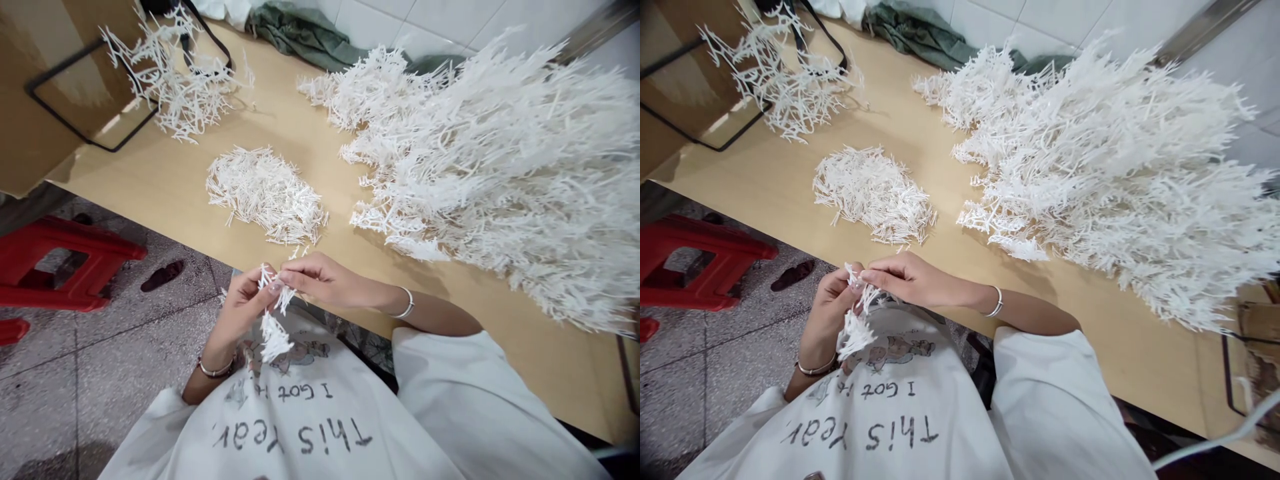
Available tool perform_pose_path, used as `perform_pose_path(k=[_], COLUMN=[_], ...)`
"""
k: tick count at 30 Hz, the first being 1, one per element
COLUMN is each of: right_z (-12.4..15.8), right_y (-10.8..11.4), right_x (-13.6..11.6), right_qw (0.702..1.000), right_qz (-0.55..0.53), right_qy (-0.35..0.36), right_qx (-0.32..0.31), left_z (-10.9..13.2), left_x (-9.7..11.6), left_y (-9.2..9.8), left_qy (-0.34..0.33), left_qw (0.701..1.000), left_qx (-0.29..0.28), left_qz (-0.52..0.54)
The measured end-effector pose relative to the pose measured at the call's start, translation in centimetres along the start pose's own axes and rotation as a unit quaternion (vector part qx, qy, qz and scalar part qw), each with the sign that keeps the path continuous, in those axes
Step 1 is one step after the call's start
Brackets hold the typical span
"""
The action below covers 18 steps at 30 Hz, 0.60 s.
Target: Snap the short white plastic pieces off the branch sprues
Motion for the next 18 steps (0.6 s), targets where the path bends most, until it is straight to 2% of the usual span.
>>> perform_pose_path(k=[3,6,9,11,15,16,18], right_z=[0.0,-0.1,0.0,0.2,0.5,0.6,0.7], right_y=[-0.1,-0.2,-1.2,-2.0,-2.6,-2.7,-2.9], right_x=[0.4,0.4,0.0,-0.4,-0.9,-1.0,-0.8], right_qw=[0.999,0.998,0.990,0.978,0.941,0.933,0.923], right_qz=[-0.036,-0.062,-0.130,-0.196,-0.324,-0.346,-0.370], right_qy=[-0.009,-0.008,-0.002,0.004,0.036,0.043,0.042], right_qx=[-0.005,-0.012,-0.050,-0.077,-0.089,-0.091,-0.097], left_z=[0.1,0.1,0.2,0.3,0.7,0.8,0.5], left_x=[-0.9,-1.7,-2.0,-1.7,-0.3,-0.3,-0.7], left_y=[-0.6,-0.5,-0.6,-1.8,-5.0,-5.2,-4.6], left_qy=[0.043,0.079,0.104,0.111,0.102,0.099,0.081], left_qw=[0.997,0.993,0.984,0.978,0.961,0.960,0.973], left_qx=[-0.053,-0.029,0.006,-0.024,-0.141,-0.149,-0.114], left_qz=[0.032,0.083,0.142,0.175,0.216,0.216,0.185])
Point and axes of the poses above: each hand's wrist, its own z-axis away from the middle knuckle, its own y-axis out of the back of the hand, x = y × z, the point moved 10 cm from there along -z, towards the middle knuckle, and after that the axes turned 10 degrees about -z, right-handed, at the moved point
